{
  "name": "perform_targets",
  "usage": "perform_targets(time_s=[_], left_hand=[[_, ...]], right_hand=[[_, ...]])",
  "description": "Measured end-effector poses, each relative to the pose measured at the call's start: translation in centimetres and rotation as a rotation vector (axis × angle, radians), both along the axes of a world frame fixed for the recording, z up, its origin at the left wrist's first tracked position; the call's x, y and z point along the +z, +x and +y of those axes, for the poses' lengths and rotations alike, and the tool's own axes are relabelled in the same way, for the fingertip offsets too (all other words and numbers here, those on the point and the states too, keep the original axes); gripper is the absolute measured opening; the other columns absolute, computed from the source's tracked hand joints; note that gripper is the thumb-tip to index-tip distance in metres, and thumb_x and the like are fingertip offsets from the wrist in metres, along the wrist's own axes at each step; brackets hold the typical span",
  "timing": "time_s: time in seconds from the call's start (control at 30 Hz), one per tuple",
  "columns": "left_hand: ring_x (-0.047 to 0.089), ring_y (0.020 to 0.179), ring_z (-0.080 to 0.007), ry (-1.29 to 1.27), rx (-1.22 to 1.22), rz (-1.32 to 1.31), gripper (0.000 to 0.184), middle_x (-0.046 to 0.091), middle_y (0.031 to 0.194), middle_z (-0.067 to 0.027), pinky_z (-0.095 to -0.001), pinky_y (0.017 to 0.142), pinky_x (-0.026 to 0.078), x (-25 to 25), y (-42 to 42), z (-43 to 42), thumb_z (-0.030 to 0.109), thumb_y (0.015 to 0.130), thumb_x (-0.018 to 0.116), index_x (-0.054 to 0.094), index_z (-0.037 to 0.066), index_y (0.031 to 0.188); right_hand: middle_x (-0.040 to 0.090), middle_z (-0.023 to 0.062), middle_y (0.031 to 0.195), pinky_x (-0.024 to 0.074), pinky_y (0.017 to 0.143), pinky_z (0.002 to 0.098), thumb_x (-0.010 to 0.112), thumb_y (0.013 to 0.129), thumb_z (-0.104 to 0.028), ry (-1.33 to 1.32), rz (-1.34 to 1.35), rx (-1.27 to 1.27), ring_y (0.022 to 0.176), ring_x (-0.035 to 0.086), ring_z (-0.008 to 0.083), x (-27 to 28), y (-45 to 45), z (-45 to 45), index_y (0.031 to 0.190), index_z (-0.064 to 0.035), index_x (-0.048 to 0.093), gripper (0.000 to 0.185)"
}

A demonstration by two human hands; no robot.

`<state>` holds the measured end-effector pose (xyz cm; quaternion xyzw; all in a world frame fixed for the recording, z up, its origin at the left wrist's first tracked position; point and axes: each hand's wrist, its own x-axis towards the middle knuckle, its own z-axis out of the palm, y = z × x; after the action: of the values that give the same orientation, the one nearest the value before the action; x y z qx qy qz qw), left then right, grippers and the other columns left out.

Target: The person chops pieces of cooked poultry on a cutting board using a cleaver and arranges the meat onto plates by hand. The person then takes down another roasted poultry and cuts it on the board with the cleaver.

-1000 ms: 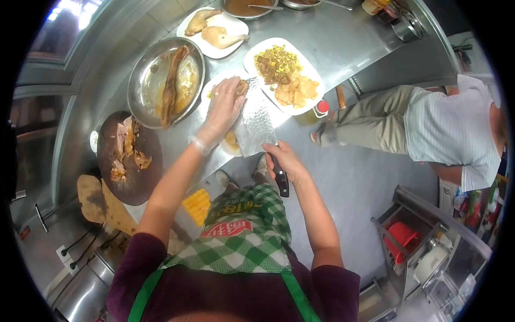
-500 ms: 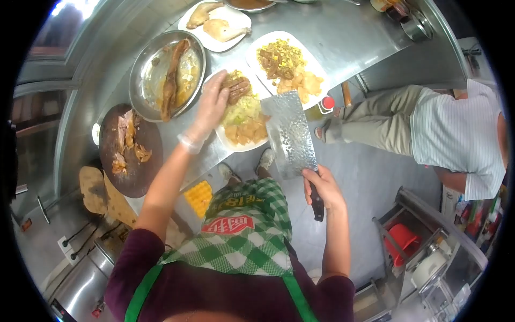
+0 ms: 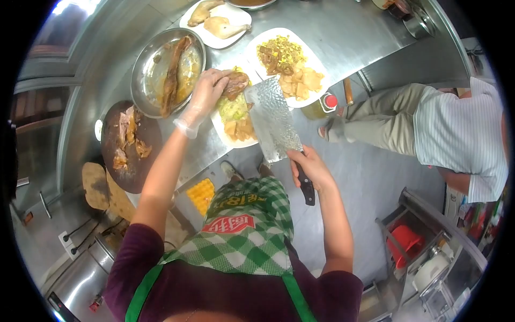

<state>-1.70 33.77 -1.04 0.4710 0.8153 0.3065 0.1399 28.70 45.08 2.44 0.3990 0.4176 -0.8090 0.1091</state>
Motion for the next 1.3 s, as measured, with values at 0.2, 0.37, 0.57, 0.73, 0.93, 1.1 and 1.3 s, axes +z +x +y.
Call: perform_targets(time_s=[0.2,0.37,0.57,0.73,0.93,1.1,1.3], left_hand=[[0.04,0.127,-0.0325,-0.074,-0.015,0.267,0.044,0.045,0.136,-0.015,-0.0448,0.105,0.034,0.0,2.7,-0.3,0.015,0.093,0.049,0.044,0.005,0.136],[0.024,0.14,-0.0315,-0.148,-0.111,0.286,0.053,0.027,0.152,-0.0098,-0.05,0.113,0.021,-1.8,3.8,-1.1,0.014,0.094,0.047,0.032,0.009,0.144],[0.02,0.141,-0.0307,-0.116,-0.096,0.22,0.054,0.025,0.152,-0.0104,-0.0497,0.114,0.019,-2.1,3.6,-1.2,0.015,0.094,0.047,0.031,0.008,0.145],[0.019,0.142,-0.0316,-0.122,-0.093,0.224,0.054,0.024,0.153,-0.0108,-0.05,0.114,0.019,-2.8,3.4,-1.1,0.014,0.093,0.047,0.032,0.008,0.144],[0.021,0.141,-0.0342,-0.047,-0.094,0.16,0.054,0.027,0.151,-0.013,-0.047,0.114,0.019,-3.0,2.8,-0.8,0.017,0.093,0.049,0.033,0.008,0.144],[0.022,0.14,-0.0355,0.005,-0.071,0.134,0.053,0.03,0.149,-0.0152,-0.0435,0.114,0.02,-3.2,3.0,-0.6,0.017,0.094,0.048,0.034,0.007,0.143],[0.021,0.14,-0.0363,0.044,-0.068,0.101,0.051,0.027,0.15,-0.017,-0.0436,0.115,0.018,-3.2,3.2,-0.6,0.013,0.095,0.045,0.032,0.006,0.144]], right_hand=[[0.05,0.0042,0.053,0.0384,0.035,0.0277,0.053,0.092,-0.019,0.054,0.017,-0.019,0.035,0.048,0.0166,0.7,-0.4,0.8,0.086,-0.0046,0.049,0.016],[0.047,0.0047,0.051,0.0379,0.033,0.029,0.053,0.091,-0.018,0.07,-0.014,0.02,0.033,0.047,0.0179,-0.3,-1.0,0.6,0.086,-0.0042,0.047,0.016],[0.048,0.0035,0.052,0.0382,0.034,0.0277,0.053,0.093,-0.019,0.14,-0.033,0.006,0.034,0.047,0.0162,1.3,-0.4,0.8,0.089,-0.0036,0.05,0.016],[0.047,0.0021,0.052,0.0376,0.035,0.0267,0.054,0.093,-0.022,0.32,-0.033,0.122,0.034,0.047,0.014,2.0,-2.0,2.5,0.089,-0.0019,0.052,0.021],[0.048,0.0011,0.051,0.0366,0.034,0.0254,0.056,0.092,-0.021,0.475,-0.057,0.272,0.036,0.045,0.0096,4.3,-2.3,5.0,0.102,0.0019,0.06,0.025],[0.051,0.0067,0.053,0.0407,0.036,0.0296,0.053,0.091,-0.021,0.818,-0.082,0.47,0.038,0.051,0.0154,6.9,-4.1,6.6,0.094,0.0037,0.06,0.026],[0.059,0.0177,0.063,0.0492,0.043,0.0361,0.048,0.089,-0.021,0.919,-0.111,0.664,0.046,0.06,0.0259,6.4,-6.3,6.9,0.09,0.0059,0.059,0.029]])
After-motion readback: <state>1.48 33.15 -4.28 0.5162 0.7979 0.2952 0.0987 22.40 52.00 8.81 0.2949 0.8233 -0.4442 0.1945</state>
